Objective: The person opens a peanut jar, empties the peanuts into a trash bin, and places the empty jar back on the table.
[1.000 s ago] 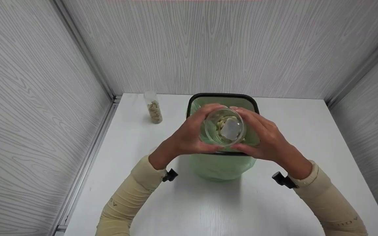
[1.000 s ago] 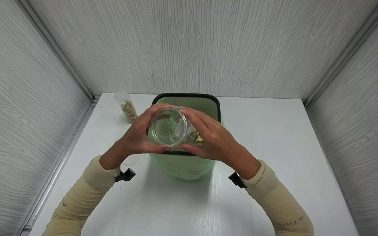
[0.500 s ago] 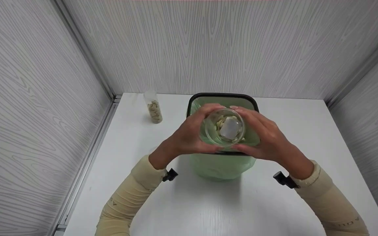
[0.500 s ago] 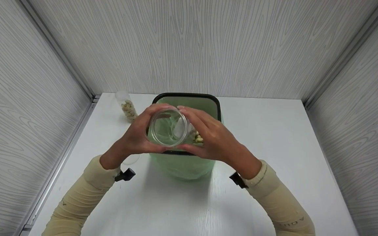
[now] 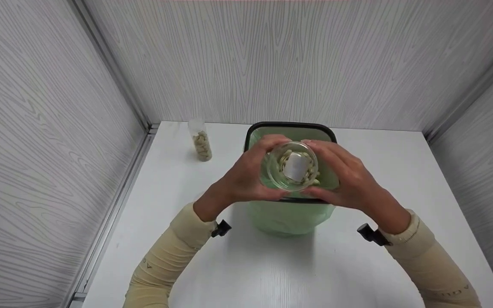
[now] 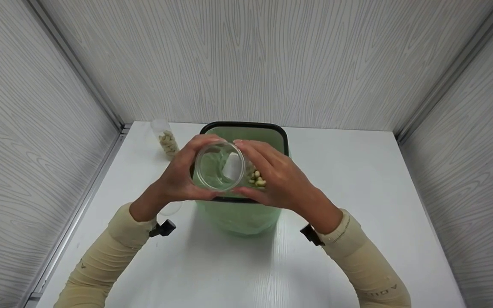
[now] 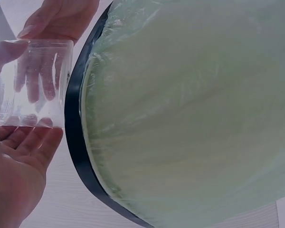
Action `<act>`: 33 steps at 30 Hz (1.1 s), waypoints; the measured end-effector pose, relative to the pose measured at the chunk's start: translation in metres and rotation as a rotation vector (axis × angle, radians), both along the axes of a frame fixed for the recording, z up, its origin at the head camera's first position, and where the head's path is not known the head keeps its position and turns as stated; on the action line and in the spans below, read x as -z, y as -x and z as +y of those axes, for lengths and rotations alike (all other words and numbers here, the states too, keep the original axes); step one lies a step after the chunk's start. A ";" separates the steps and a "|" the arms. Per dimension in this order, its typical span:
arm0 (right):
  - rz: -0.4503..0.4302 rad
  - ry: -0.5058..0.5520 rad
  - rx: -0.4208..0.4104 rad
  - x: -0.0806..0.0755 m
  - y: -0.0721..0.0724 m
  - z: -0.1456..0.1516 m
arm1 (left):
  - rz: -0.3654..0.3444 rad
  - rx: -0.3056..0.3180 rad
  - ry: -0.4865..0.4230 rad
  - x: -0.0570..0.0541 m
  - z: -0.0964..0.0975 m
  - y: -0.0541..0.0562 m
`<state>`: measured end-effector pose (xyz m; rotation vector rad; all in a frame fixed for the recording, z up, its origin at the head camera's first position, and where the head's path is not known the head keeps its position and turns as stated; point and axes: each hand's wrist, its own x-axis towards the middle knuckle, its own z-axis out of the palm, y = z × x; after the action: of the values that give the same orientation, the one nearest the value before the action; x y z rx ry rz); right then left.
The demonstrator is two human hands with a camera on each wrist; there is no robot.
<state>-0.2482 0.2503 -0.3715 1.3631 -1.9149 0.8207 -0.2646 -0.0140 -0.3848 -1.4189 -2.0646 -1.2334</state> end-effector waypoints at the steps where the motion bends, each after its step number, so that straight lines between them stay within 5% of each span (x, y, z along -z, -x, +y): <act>1: 0.006 0.004 0.001 0.000 0.000 0.000 | 0.003 -0.002 -0.001 0.000 0.000 0.000; 9: 0.027 0.012 0.020 0.002 0.004 0.003 | 0.029 -0.032 -0.019 0.001 -0.002 0.000; 21: 0.101 -0.034 0.181 0.007 0.010 0.011 | 0.064 -0.074 -0.033 0.003 -0.009 0.000; 33: 0.015 -0.112 0.343 0.014 0.018 0.023 | 0.095 -0.094 -0.053 0.005 -0.014 -0.002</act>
<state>-0.2662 0.2737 -0.3852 1.0545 -2.1305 0.5399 -0.2626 -0.0284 -0.3895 -1.3149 -1.9965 -1.1514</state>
